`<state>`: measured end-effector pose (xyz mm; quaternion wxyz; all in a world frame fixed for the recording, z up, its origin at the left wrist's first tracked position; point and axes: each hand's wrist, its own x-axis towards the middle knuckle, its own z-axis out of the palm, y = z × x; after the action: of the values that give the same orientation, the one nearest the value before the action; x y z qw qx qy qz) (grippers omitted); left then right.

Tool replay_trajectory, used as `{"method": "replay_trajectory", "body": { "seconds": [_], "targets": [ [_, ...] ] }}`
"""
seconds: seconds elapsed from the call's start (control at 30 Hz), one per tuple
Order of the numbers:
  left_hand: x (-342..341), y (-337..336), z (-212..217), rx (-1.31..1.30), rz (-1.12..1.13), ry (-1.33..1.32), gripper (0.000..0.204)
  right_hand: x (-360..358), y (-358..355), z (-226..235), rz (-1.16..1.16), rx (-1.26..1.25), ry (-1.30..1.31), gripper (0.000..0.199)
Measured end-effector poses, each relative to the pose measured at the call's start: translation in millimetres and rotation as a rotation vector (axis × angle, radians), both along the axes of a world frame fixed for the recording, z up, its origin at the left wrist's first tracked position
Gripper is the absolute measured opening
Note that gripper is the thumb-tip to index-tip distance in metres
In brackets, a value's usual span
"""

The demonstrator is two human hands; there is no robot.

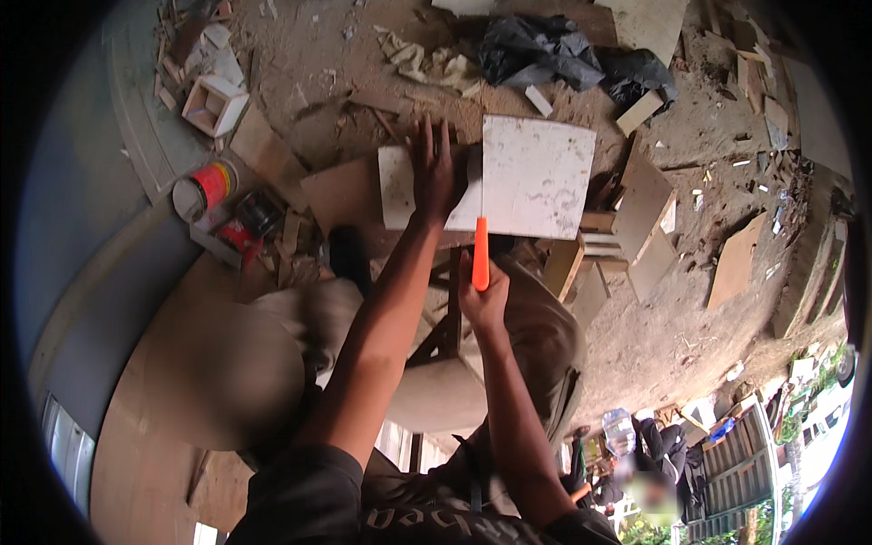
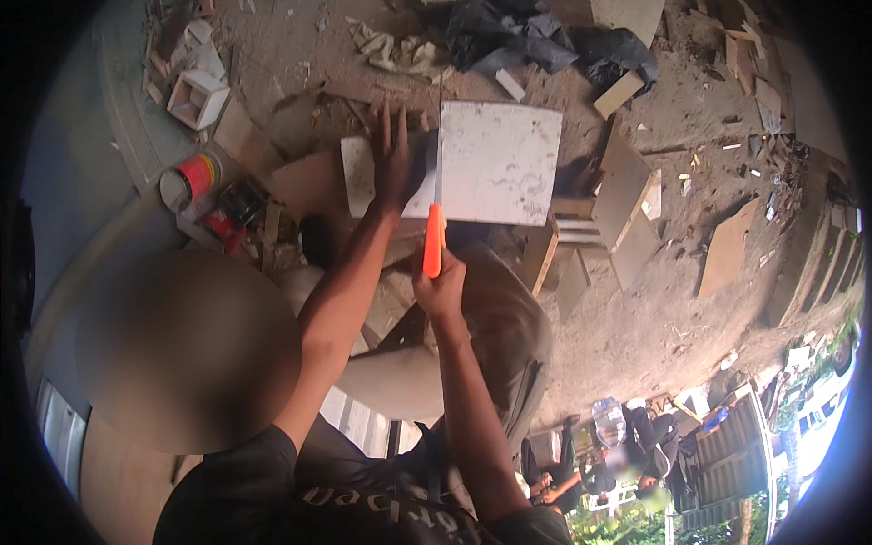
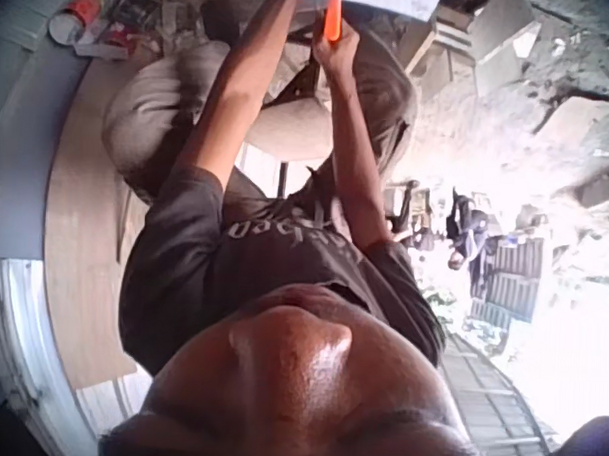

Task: The person sits on the floor and uses a hand saw to cut a rectangular piece of white laminate board. They hold the board steady with their left hand and saw with their right hand, flipping the board over to complete the cut from the other side.

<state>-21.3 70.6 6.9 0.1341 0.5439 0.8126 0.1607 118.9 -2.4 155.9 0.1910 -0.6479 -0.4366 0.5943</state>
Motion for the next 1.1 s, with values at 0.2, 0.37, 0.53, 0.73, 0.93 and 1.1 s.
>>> {"method": "replay_trajectory", "body": {
  "seconds": [0.2, 0.37, 0.53, 0.73, 0.93, 1.1],
  "targets": [
    [16, -15, 39, -0.248, 0.056, -0.108, 0.085, 18, 29, 12, 0.102, -0.030, -0.006, 0.034],
    [-11, 7, 71, -0.674, -0.099, -0.138, 0.102, 55, 58, 7, 0.188, -0.146, -0.034, 0.029],
    [-16, -1, 74, -0.723, -0.216, -0.160, 0.086, 73, 70, 43, 0.207, -0.185, -0.003, 0.029],
    [-30, 12, 191, -0.592, -0.127, -0.162, 0.052, 75, 97, 178, 0.348, 0.256, -0.057, 0.025],
    [-42, 36, 417, -0.414, 0.094, -0.199, 0.068, 94, 77, 354, 0.451, 0.482, -0.003, 0.020],
    [-54, 16, 537, -0.255, 0.182, -0.189, 0.075, 93, 72, 470, 0.506, 0.565, -0.021, 0.021]
  ]
}}
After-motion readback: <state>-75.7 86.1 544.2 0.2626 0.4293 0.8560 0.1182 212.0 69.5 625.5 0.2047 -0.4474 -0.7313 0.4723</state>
